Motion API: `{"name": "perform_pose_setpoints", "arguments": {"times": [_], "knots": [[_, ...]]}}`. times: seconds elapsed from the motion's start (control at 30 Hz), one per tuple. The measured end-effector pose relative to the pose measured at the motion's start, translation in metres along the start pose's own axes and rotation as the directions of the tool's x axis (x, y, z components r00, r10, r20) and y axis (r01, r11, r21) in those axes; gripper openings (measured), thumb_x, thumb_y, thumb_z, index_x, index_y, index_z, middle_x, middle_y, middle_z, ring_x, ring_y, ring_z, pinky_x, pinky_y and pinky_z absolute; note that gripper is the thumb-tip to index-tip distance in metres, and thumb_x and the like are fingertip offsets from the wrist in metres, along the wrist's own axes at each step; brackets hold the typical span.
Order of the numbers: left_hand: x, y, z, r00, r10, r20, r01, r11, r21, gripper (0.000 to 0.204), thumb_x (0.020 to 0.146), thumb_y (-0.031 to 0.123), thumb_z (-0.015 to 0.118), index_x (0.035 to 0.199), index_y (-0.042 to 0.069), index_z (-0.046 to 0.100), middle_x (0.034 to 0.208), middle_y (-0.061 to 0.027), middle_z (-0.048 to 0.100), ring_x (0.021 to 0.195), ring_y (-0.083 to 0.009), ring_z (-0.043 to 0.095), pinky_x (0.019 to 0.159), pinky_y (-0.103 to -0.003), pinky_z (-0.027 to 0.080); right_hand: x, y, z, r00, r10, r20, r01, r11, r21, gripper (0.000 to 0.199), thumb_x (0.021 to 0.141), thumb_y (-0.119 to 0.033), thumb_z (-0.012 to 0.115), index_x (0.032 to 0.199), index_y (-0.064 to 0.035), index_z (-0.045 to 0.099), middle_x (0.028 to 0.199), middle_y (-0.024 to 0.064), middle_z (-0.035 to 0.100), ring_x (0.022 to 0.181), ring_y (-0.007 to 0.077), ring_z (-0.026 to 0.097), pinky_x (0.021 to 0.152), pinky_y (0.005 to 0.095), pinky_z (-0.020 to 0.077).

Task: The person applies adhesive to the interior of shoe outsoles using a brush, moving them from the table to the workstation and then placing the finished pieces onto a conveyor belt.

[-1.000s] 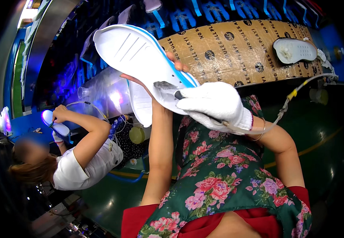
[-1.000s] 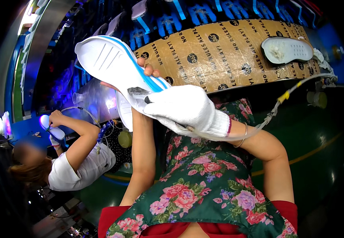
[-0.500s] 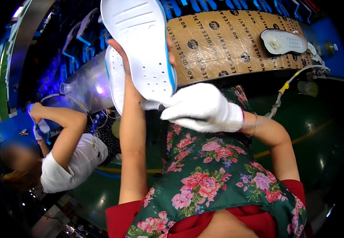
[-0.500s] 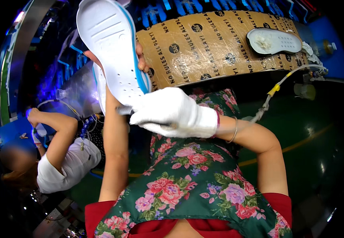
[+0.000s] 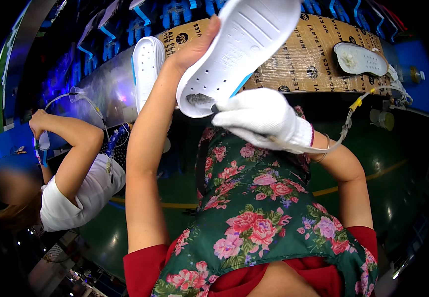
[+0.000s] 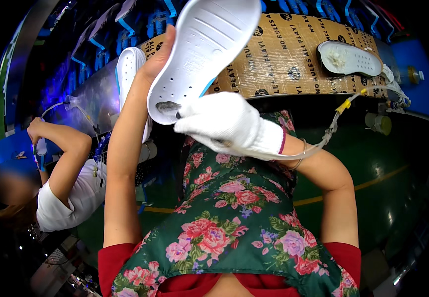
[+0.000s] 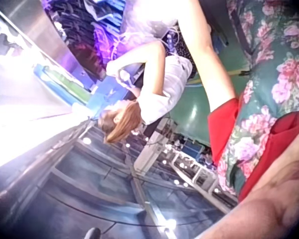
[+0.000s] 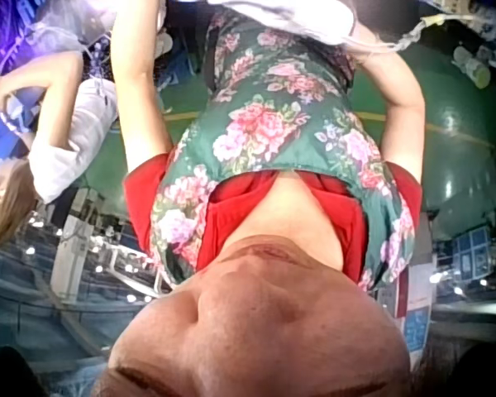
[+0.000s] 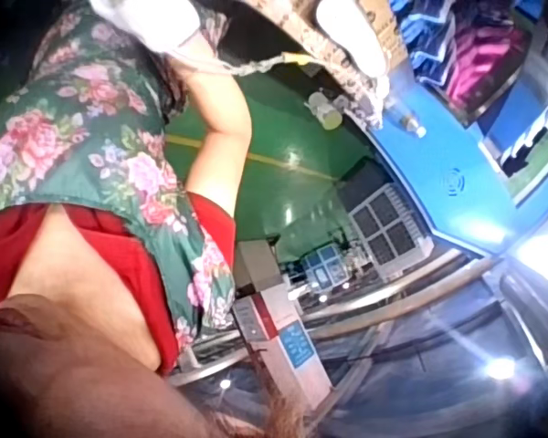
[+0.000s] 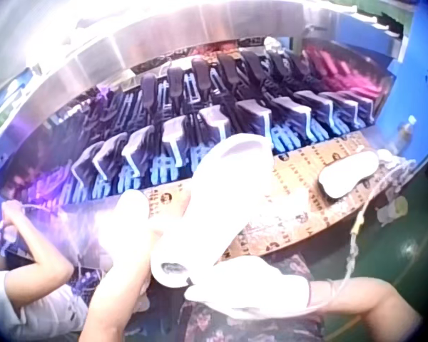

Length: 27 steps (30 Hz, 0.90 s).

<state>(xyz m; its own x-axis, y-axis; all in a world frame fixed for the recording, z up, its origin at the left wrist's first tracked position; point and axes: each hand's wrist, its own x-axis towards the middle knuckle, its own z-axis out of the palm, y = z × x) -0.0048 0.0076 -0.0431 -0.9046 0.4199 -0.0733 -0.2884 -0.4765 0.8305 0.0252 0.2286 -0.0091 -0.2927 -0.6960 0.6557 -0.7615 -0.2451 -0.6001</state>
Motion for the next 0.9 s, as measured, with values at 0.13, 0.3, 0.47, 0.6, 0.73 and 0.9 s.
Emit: {"name": "perform_pose_setpoints", "arguments": {"times": [0.13, 0.3, 0.47, 0.6, 0.73, 0.9], "knots": [[0.003, 0.005, 0.008, 0.987, -0.091, -0.131, 0.12, 0.964, 0.236, 0.078, 0.094, 0.069, 0.046, 0.137, 0.006, 0.061, 0.121, -0.0213, 0.069, 0.102, -0.0247, 0.073, 0.073, -0.031, 0.064, 0.004, -0.004, -0.013, 0.982, 0.137, 0.134, -0.166, 0.957, 0.237, 0.025, 0.078, -0.002, 0.078, 0.102, -0.0066, 0.073, 0.096, 0.0109, 0.073, 0.086, 0.0296, 0.072, 0.075, 0.0355, 0.0574], [0.014, -0.001, -0.002, 0.969, -0.015, -0.245, 0.087, 0.955, 0.285, 0.09, 0.094, 0.078, 0.03, 0.151, 0.009, 0.044, 0.141, -0.0193, 0.056, 0.118, -0.0229, 0.064, 0.09, -0.034, 0.058, -0.004, 0.0, -0.019, 0.827, 0.55, 0.118, -0.545, 0.731, 0.411, 0.018, 0.08, -0.005, 0.079, 0.097, 0.0001, 0.077, 0.092, 0.0104, 0.075, 0.086, 0.0195, 0.071, 0.078, 0.0323, 0.0553], [0.019, -0.033, -0.038, 0.869, 0.465, 0.169, -0.34, 0.809, -0.481, 0.069, 0.107, 0.057, 0.022, 0.15, 0.007, 0.042, 0.144, -0.0225, 0.053, 0.126, -0.034, 0.058, 0.107, -0.043, 0.049, -0.019, 0.022, -0.023, 0.449, 0.893, -0.027, -0.498, 0.275, 0.823, 0.022, 0.086, 0.003, 0.07, 0.108, 0.0056, 0.07, 0.075, 0.005, 0.066, 0.059, 0.0095, 0.055, 0.052, 0.0219, 0.0405], [0.008, -0.036, 0.0, 0.748, 0.379, -0.545, -0.632, 0.656, -0.412, 0.055, 0.107, 0.039, 0.034, 0.147, 0.002, 0.043, 0.149, -0.0216, 0.048, 0.132, -0.033, 0.053, 0.113, -0.047, 0.042, -0.021, 0.04, -0.017, 0.351, 0.93, -0.109, -0.378, 0.247, 0.892, 0.021, 0.088, 0.003, 0.067, 0.108, 0.0054, 0.07, 0.077, 0.0054, 0.065, 0.062, 0.0102, 0.055, 0.055, 0.022, 0.0415], [-0.053, -0.062, 0.012, 0.731, 0.481, -0.485, -0.537, 0.843, 0.026, 0.075, 0.099, 0.062, 0.041, 0.153, 0.011, 0.036, 0.156, -0.0165, 0.04, 0.137, -0.0392, 0.045, 0.114, -0.056, 0.036, -0.018, 0.041, -0.009, 0.331, 0.938, -0.104, -0.373, 0.231, 0.899, 0.018, 0.089, 0.003, 0.067, 0.107, 0.0065, 0.069, 0.076, 0.0059, 0.064, 0.06, 0.01, 0.056, 0.052, 0.0216, 0.0424], [-0.095, -0.098, 0.056, 0.971, 0.18, -0.156, -0.234, 0.604, -0.762, 0.089, 0.094, 0.07, 0.04, 0.16, 0.013, 0.022, 0.159, -0.0268, 0.028, 0.136, -0.0581, 0.038, 0.102, -0.072, 0.039, -0.023, 0.037, -0.001, 0.354, 0.932, -0.079, -0.382, 0.221, 0.897, 0.019, 0.087, 0.003, 0.069, 0.106, 0.004, 0.07, 0.078, 0.0064, 0.066, 0.062, 0.0109, 0.057, 0.054, 0.022, 0.0409]]}}
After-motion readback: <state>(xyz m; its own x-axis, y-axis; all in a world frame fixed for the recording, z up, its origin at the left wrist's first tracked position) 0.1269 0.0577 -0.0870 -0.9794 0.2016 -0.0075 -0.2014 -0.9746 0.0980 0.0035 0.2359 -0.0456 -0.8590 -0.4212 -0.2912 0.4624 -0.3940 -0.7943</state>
